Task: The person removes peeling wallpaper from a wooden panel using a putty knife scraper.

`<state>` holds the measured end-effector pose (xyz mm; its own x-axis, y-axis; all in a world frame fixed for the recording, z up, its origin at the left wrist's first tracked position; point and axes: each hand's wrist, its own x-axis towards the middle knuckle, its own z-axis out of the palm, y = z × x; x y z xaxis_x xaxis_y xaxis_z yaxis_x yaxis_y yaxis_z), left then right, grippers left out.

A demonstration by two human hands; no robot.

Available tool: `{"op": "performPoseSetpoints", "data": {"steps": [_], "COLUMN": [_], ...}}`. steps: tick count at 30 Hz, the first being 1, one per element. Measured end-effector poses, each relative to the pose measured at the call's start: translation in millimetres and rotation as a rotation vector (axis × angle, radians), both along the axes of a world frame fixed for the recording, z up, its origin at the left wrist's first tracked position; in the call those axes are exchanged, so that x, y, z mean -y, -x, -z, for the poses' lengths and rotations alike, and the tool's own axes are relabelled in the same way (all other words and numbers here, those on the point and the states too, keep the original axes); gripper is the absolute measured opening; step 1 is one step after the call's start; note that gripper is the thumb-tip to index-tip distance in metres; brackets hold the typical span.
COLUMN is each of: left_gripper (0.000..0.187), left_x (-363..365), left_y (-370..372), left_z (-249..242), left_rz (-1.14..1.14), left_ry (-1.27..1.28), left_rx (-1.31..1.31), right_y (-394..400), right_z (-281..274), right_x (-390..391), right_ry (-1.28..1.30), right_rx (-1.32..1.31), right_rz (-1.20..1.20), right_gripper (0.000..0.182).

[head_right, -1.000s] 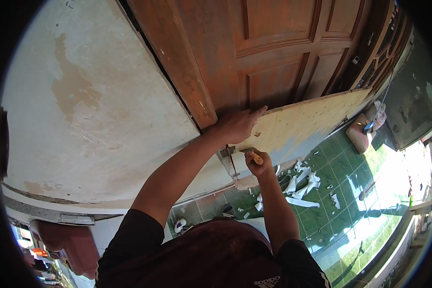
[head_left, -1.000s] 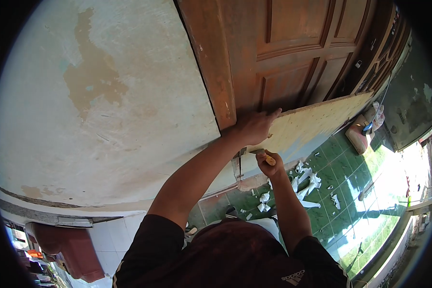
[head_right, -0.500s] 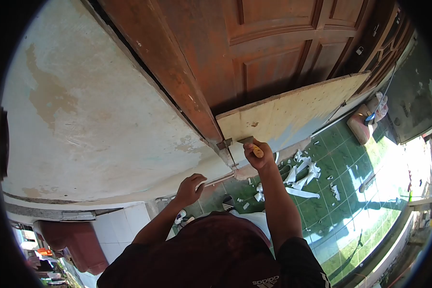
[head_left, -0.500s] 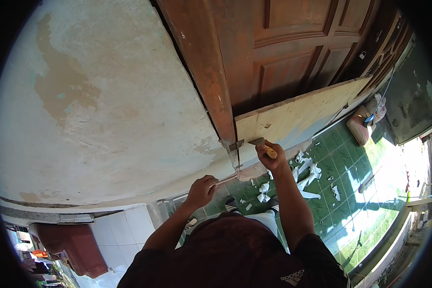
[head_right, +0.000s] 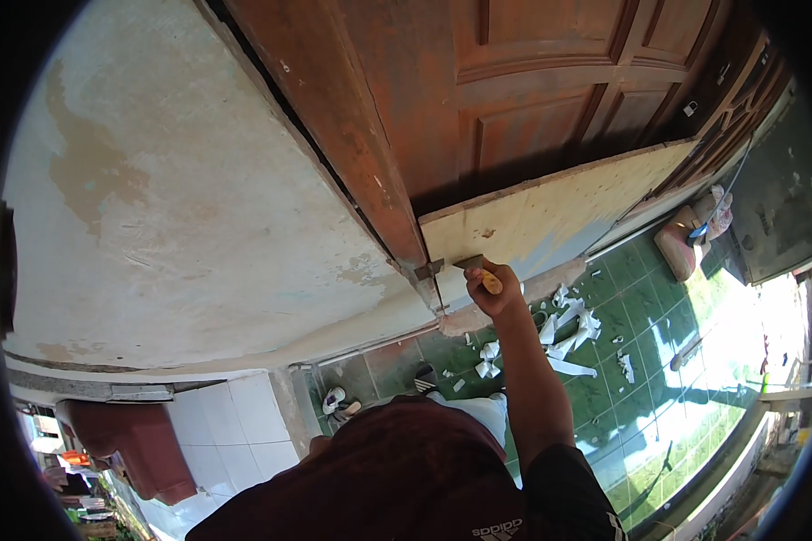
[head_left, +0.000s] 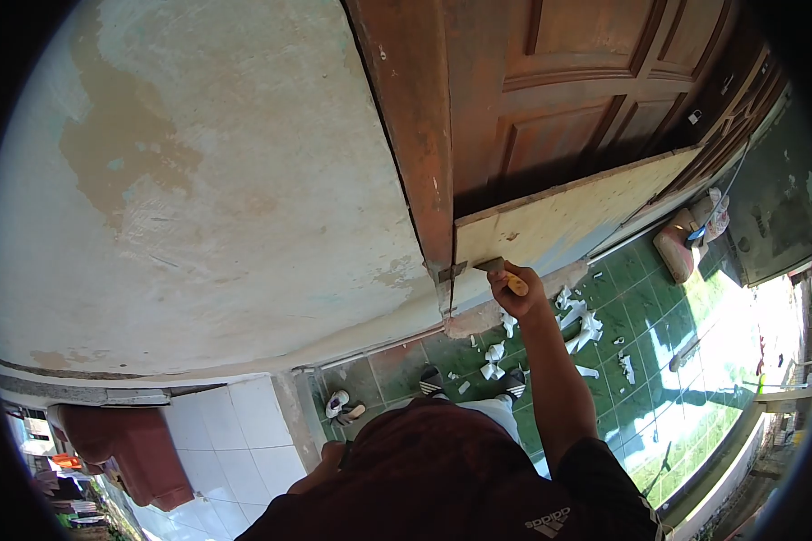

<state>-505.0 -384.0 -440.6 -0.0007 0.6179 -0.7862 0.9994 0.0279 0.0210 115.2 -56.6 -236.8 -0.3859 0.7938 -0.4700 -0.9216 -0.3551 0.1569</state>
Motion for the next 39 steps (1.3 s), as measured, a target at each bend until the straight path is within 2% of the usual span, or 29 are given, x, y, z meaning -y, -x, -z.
{"op": "performPoseSetpoints", "data": {"steps": [1,3,5,7,8,11,12,14,16,19,20,21,24,27,30,33,36,37,39], "left_gripper": [0.031,0.030,0.030,0.029,0.029,0.028,0.028,0.027,0.031,0.036,0.037,0.044,0.053,0.062,0.063,0.059,0.054,0.051,0.046], "left_x": [-8,-32,-67,-119,-141,-198,-213,-237,-247,-263,-263,-266,-279,-290,-288,-287,-289,-291,-288], "left_y": [-7,-12,-32,-68,-88,-143,-163,-207,-245,-305,-321,-334,-392,-431,-459,-468,-478,-481,-485], "left_z": [-5,36,41,20,7,-30,-49,-92,-126,-186,-197,-189,-192,-232,-270,-270,-290,-295,-298], "left_rz": [-0.047,0.024,-0.230,-0.416,-0.504,-0.238,-0.184,-0.091,-0.039,-0.063,-0.097,-0.091,-0.677,-0.973,-1.076,-1.097,-1.083,-1.042,-1.004], "left_ry": [-0.042,-0.242,-0.374,-0.356,-0.336,-0.517,-0.503,-0.486,-0.391,-0.278,-0.239,-0.307,-0.103,0.071,0.021,-0.045,-0.067,-0.062,-0.080], "left_rx": [0.051,0.088,0.319,0.409,0.455,0.657,0.681,0.726,0.797,0.874,0.893,0.957,1.246,1.257,1.226,1.190,1.187,1.171,1.205], "right_y": [-2,-6,0,0,-2,4,8,6,12,30,29,29,24,27,24,25,19,17,3], "right_z": [-5,-12,-6,-2,-1,-2,2,10,38,13,18,27,63,39,45,63,17,21,28], "right_x": [0,0,0,0,-1,3,4,-1,-10,-12,-10,-10,-23,-22,-19,-30,-16,-21,-23], "right_ry": [0.036,0.111,0.077,0.003,0.058,0.031,0.000,0.025,0.140,0.181,0.118,0.123,0.140,0.070,-0.106,-0.091,-0.054,0.001,-0.228], "right_rx": [-0.023,-0.055,-0.024,-0.047,-0.037,0.036,0.091,0.020,0.090,0.265,0.237,0.235,0.143,0.320,0.489,0.327,0.394,0.381,0.578], "right_rz": [-0.001,-0.002,0.002,-0.015,-0.030,-0.029,-0.029,-0.032,-0.009,-0.003,-0.006,-0.019,-0.005,-0.019,-0.142,-0.102,-0.163,-0.212,-0.499], "right_gripper": [0.031,0.029,0.029,0.029,0.028,0.025,0.024,0.021,0.018,0.016,0.016,0.015,0.014,0.014,0.019,0.021,0.021,0.026,0.035]}}
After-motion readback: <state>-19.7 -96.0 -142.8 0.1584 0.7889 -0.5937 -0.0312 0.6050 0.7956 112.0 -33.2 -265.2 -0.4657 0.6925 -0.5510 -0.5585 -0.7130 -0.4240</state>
